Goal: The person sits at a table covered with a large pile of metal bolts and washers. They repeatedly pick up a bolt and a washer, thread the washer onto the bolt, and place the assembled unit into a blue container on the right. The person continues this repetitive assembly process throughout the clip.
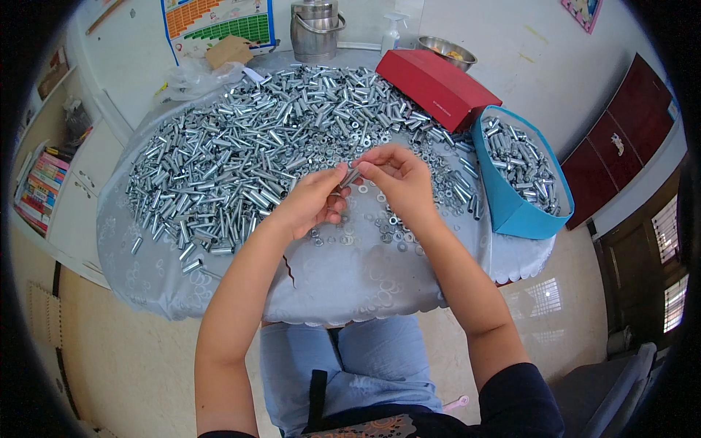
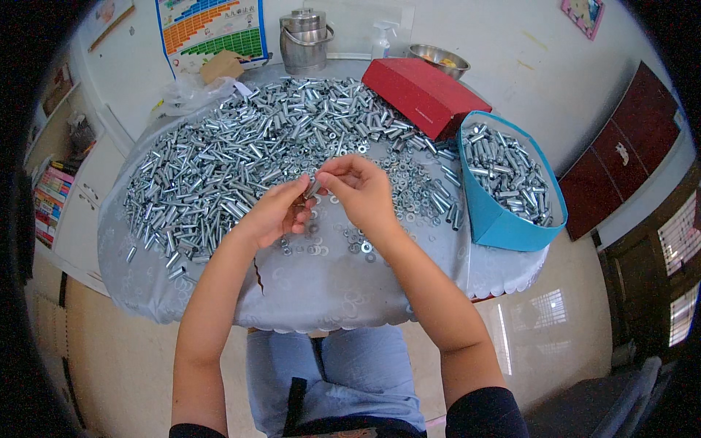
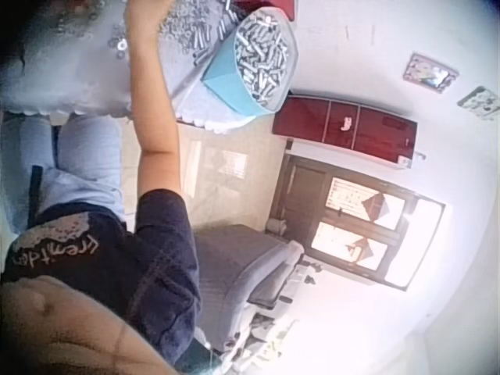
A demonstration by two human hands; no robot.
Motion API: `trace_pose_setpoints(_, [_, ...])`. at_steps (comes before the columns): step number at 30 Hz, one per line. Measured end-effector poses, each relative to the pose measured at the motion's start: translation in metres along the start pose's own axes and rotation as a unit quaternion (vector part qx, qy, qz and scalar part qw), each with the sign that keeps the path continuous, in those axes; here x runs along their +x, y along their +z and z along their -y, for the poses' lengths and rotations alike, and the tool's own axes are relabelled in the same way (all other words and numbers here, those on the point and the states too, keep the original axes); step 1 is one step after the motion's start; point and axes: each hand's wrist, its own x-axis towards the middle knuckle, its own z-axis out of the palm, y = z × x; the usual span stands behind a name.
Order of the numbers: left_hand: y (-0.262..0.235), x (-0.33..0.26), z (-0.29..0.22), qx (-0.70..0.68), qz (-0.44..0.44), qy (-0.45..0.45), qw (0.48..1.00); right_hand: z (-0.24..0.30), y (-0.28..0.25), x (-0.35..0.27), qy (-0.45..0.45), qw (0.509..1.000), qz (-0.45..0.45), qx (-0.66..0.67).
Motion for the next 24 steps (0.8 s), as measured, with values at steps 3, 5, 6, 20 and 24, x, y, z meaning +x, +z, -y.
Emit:
trace_pose_setpoints(3, [0.0,-0.001,-0.001,0.004,0.033,-0.023,0.999,-0.003,0.001,-0.001,-0.003,0.999,0.0,-0.038])
trace_pose_setpoints(5, [-0.001,0.0,0.0,0.007,0.022,-0.009,1.0,-0.001,0.002,-0.001,0.008,0.999,-0.004,-0.044])
trace_pose_setpoints(6, [0.0,0.0,0.0,0.016,0.011,0.003,1.0,-0.001,0.002,-0.001,0.013,0.999,-0.007,-0.048])
trace_pose_setpoints(20, [-0.014,0.01,0.005,-0.015,-0.157,0.107,0.982,0.005,-0.007,-0.01,-0.075,0.886,0.21,-0.405])
trace_pose_setpoints(24, [-0.011,0.008,0.001,-0.021,-0.161,0.106,0.981,-0.01,-0.012,-0.01,-0.104,0.853,0.285,-0.425])
